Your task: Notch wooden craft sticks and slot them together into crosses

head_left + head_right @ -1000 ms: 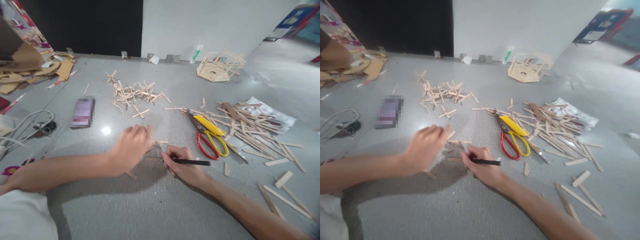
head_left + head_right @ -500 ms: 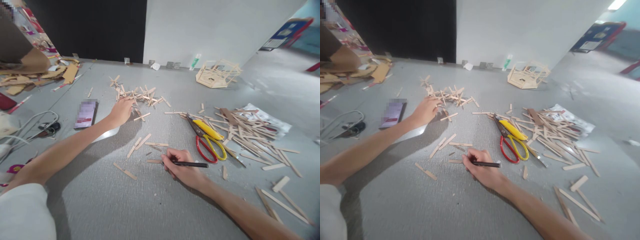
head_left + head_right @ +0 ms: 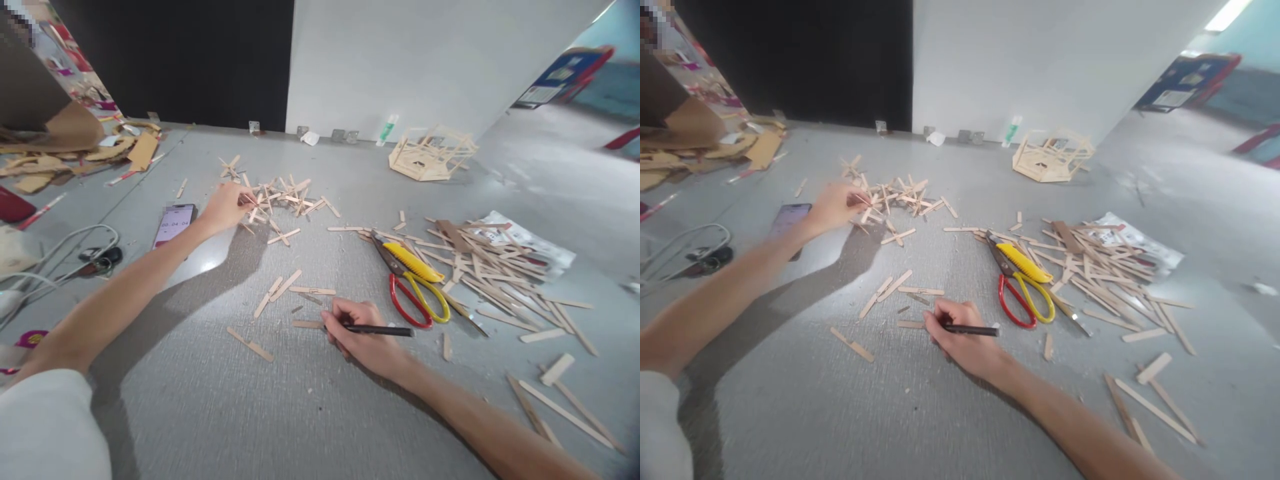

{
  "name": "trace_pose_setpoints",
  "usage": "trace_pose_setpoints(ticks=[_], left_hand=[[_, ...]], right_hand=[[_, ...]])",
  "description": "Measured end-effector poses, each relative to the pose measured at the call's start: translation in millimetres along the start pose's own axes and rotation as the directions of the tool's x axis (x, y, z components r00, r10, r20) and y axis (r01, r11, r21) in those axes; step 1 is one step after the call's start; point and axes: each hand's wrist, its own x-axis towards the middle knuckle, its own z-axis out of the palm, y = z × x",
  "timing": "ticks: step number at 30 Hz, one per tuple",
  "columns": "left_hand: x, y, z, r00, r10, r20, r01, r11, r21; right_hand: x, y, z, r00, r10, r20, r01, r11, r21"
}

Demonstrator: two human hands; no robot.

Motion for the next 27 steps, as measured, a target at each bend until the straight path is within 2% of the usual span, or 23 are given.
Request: trace_pose_setpoints(ticks=[4,7,10,15,18,21,23,25,27], left_hand=[[-10,25,-19.4,1.0,0.028,0.003,-0.028,0.989,-0.144],[-22,45,-28.4,0.999,0.041,0.027,-0.027,0.926,-0.377],[-33,61,-30.4,0.995,0.042,0.088,0.011,0.852,-0.524],[-46,78,-29.9,0.978,0.085,0.191,0.063,0.751,-0.657],[-51,86,-32.2,0.938,0.127,0.323,0.167,0.651,-0.741],[-54,90,-33.6,0.856,0.241,0.457,0.301,0.486,-0.82],[-55,91,-33.1,0.814,0.319,0.486,0.343,0.411,-0.845],[-56,91,-32.2,0.797,0.357,0.487,0.342,0.398,-0.851],[-58,91,-31.5,0.793,0.366,0.487,0.324,0.423,-0.846]], right_hand=[[1,1,0,1.0,-0.006,-0.001,0.006,1.0,-0.004],[1,1,0,1.0,-0.003,0.001,0.003,1.0,-0.003],[1,0,0,1.0,-0.011,-0.001,0.011,1.0,-0.009],[1,0,0,1.0,-0.023,0.0,0.023,1.0,0.01],[1,1,1,1.0,-0.01,0.001,0.01,1.0,0.017],[1,2,1,1.0,-0.007,-0.002,0.007,1.0,0.021],[1,3,1,1.0,-0.009,-0.003,0.009,1.0,0.018],[1,2,1,1.0,-0.011,-0.004,0.011,1.0,0.008],[1,2,1,1.0,-0.001,-0.006,0.001,1.0,-0.002]])
